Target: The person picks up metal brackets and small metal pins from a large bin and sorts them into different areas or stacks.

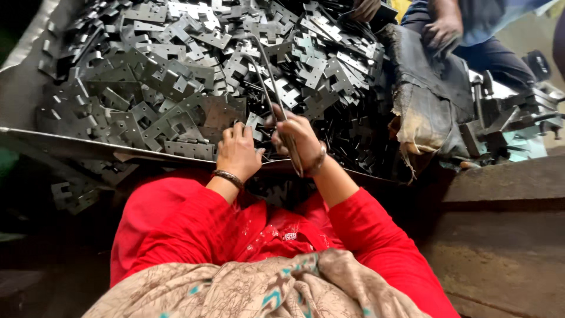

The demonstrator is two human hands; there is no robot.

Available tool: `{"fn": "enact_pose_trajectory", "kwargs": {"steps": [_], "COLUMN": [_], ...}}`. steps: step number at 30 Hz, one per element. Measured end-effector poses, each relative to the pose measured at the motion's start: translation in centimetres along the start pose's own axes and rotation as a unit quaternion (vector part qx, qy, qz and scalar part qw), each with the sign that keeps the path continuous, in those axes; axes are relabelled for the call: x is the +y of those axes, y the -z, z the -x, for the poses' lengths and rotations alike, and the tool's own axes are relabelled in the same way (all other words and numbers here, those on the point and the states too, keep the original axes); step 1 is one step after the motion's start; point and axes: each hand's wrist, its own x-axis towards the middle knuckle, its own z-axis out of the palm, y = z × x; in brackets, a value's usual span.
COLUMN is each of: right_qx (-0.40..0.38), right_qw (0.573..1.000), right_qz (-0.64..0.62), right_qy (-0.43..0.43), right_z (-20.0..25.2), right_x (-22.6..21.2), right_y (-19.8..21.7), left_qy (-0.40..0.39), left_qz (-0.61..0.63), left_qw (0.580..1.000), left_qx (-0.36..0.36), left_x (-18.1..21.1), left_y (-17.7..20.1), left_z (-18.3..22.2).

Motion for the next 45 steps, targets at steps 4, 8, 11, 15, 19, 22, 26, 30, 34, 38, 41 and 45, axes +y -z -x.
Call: {"fn": "enact_pose_trajectory", "kwargs": {"steps": [4, 8, 11, 15, 19, 22, 26, 30, 34, 38, 41, 45], "right_qx": [0.121, 0.199, 0.222, 0.248, 0.241, 0.202, 0.232, 0.188, 0.193, 0.193, 0.191, 0.176], "right_qw": [0.857, 0.606, 0.549, 0.496, 0.466, 0.446, 0.456, 0.432, 0.467, 0.506, 0.52, 0.522], "right_qz": [0.476, 0.764, 0.806, 0.829, 0.846, 0.868, 0.837, 0.845, 0.829, 0.806, 0.805, 0.801], "right_qy": [0.153, 0.095, -0.011, -0.066, -0.093, -0.086, -0.195, -0.254, -0.241, -0.237, -0.213, -0.233], "right_z": [-4.9, -7.7, -9.8, -12.7, -15.5, -17.1, -18.5, -17.8, -16.3, -15.0, -14.3, -12.3], "right_x": [-2.3, -7.9, -11.2, -14.1, -14.7, -14.3, -15.7, -17.0, -16.5, -14.7, -13.7, -13.2], "right_y": [2.2, 4.7, 5.3, 6.9, 8.4, 8.7, 9.1, 9.8, 10.4, 11.4, 13.0, 13.3], "left_qy": [-0.005, -0.002, 0.032, 0.049, 0.057, 0.041, 0.049, 0.053, 0.057, 0.042, 0.036, 0.033], "left_qz": [0.055, 0.083, 0.102, 0.108, 0.102, 0.092, 0.084, 0.074, 0.074, 0.058, 0.061, 0.049], "left_qw": [0.998, 0.996, 0.994, 0.991, 0.99, 0.992, 0.992, 0.992, 0.993, 0.997, 0.997, 0.998], "left_qx": [0.011, 0.015, -0.019, -0.056, -0.078, -0.07, -0.086, -0.085, -0.071, -0.036, -0.021, -0.022], "left_x": [-0.2, -0.2, -0.1, 0.2, 0.2, 0.1, 0.3, 0.4, 0.3, 0.1, 0.0, 0.2], "left_y": [0.0, 0.0, 0.9, 1.9, 1.8, 1.4, 1.4, 1.2, 0.7, 0.1, 0.0, 0.1], "left_z": [-0.2, 0.0, -0.1, -0.2, -0.5, -0.8, -1.0, -1.3, -1.2, -1.1, -1.0, -1.3]}}
